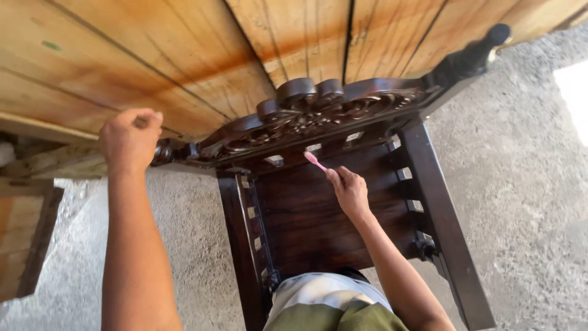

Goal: Cleaning a wooden chair with a small brush to remove dust from crevices.

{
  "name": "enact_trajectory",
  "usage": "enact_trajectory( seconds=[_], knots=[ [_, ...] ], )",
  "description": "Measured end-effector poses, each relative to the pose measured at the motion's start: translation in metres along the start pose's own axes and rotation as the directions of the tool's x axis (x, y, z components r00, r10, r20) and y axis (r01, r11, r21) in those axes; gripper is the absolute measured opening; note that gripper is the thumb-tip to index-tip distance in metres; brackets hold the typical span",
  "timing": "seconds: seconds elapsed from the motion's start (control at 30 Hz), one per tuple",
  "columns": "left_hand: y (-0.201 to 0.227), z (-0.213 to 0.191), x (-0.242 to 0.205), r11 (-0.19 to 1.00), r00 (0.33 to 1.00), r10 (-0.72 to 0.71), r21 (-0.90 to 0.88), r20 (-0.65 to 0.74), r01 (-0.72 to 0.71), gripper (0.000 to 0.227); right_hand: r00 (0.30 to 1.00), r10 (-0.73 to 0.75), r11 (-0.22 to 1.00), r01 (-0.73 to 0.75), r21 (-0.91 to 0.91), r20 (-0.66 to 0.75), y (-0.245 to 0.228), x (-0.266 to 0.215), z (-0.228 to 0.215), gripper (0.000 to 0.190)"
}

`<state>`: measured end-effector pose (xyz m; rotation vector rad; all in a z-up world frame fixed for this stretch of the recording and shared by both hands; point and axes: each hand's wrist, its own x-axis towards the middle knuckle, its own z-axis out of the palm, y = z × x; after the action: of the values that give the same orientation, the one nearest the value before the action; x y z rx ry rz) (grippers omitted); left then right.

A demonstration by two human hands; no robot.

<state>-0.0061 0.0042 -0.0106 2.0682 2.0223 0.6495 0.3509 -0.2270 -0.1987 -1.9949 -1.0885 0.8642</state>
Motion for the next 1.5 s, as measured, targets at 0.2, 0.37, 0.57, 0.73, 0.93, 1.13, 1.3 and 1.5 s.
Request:
enact_trajectory(
  seconds=[0.2, 0.37, 0.57, 0.73, 0.93, 1.13, 1.3, 1.5],
  knots=[
    [-0.007, 0.007, 0.003, 0.996, 0.993, 0.076, 0.047, -0.095, -0.072, 0.021, 0.769, -0.607, 0.765, 0.498, -0.408, -0.201, -0.048, 0.04, -0.018, 0.021],
    [-0.004, 0.008, 0.005, 0.998, 0.996, 0.05, -0.02, -0.067, -0.052, 0.022, 0.781, -0.556, 0.753, 0.329, -0.57, -0.285, 0.017, 0.049, -0.054, 0.024],
    [-0.001, 0.011, 0.001, 0.995, 0.993, 0.057, 0.082, -0.108, -0.048, 0.022, 0.836, -0.508, 0.84, 0.428, -0.333, -0.206, -0.019, 0.01, -0.019, 0.021],
    [0.008, 0.003, 0.0, 0.998, 0.999, 0.005, 0.071, -0.041, -0.002, 0.022, 0.735, -0.642, 0.765, 0.593, -0.253, -0.217, -0.05, 0.034, 0.009, 0.02],
    [0.01, 0.007, 0.001, 0.994, 0.992, -0.112, 0.004, 0.056, 0.112, 0.02, 0.914, -0.322, 0.946, 0.32, -0.048, -0.246, -0.044, 0.01, -0.001, 0.032],
    [0.012, 0.005, -0.001, 0.996, 0.994, -0.093, 0.005, 0.053, 0.092, 0.019, 0.941, -0.216, 0.972, 0.232, 0.032, -0.259, -0.044, -0.016, 0.011, 0.027],
    [0.005, 0.013, 0.004, 1.0, 0.999, 0.016, 0.014, -0.028, -0.016, 0.02, 0.794, -0.576, 0.808, 0.517, -0.282, -0.195, -0.082, 0.019, 0.006, 0.027],
    [0.014, 0.005, 0.002, 0.999, 0.999, -0.034, -0.027, 0.012, 0.035, 0.02, 0.815, -0.514, 0.826, 0.386, -0.412, -0.267, -0.037, 0.028, -0.04, 0.029]
  ],
)
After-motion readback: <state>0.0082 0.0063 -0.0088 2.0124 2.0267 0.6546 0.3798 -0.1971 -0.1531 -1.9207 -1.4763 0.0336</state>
